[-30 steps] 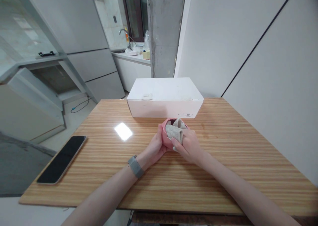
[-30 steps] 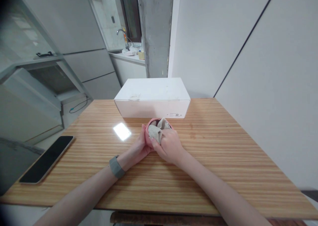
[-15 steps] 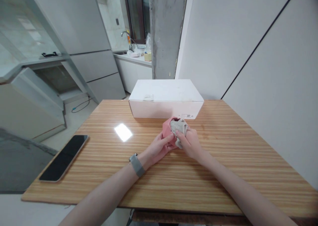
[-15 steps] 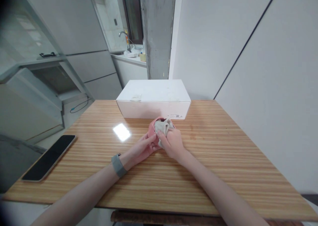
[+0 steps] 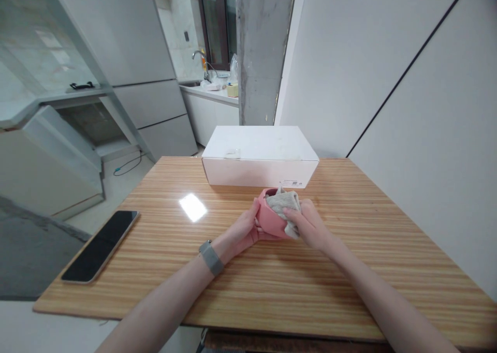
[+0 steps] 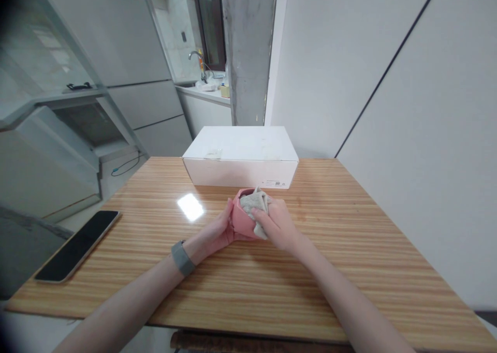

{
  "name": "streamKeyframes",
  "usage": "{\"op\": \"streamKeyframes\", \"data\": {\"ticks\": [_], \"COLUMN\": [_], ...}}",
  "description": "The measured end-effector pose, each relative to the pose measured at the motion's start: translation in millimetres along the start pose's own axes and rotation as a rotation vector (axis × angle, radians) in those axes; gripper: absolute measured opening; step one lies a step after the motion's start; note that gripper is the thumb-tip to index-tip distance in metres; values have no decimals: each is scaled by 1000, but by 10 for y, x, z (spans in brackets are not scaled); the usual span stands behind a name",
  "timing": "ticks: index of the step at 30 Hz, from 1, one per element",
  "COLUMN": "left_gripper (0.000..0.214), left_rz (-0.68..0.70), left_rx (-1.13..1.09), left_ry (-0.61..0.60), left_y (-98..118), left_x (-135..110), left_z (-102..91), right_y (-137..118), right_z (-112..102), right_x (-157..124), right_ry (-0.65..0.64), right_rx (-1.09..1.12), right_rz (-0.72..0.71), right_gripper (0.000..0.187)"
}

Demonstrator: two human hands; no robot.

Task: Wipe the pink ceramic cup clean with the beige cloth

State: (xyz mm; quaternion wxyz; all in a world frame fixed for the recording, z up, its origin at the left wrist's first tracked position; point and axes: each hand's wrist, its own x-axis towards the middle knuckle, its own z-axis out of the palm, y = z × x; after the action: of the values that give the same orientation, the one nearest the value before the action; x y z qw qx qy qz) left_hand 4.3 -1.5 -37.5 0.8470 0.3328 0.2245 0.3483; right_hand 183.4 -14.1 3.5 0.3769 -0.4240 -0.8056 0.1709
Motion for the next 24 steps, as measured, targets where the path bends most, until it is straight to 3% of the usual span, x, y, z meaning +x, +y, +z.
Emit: {"op": "streamKeyframes", "data": {"ticks": [7,13,18,24], "left_gripper": [46,41,38,49], "left_rz": [74,106,222,204], "left_rx": [-4,-11,29,39], "left_ry": [-121,-60,38,168], "left_y": [-30,-48,-44,-15], "left_x": [-30,-53,-56,-44], "left_z": [33,74,93,12], "right_y": [39,-58,-106,-158], "right_z": [64,70,175,190], "right_x": [-14,-63,-136,-149], "right_ry": [36,97,124,117], "right_rx": [-53,-21,51,-45], "right_rz": [-94,-93,-83,-233], "right_gripper": [35,35,29,24]}}
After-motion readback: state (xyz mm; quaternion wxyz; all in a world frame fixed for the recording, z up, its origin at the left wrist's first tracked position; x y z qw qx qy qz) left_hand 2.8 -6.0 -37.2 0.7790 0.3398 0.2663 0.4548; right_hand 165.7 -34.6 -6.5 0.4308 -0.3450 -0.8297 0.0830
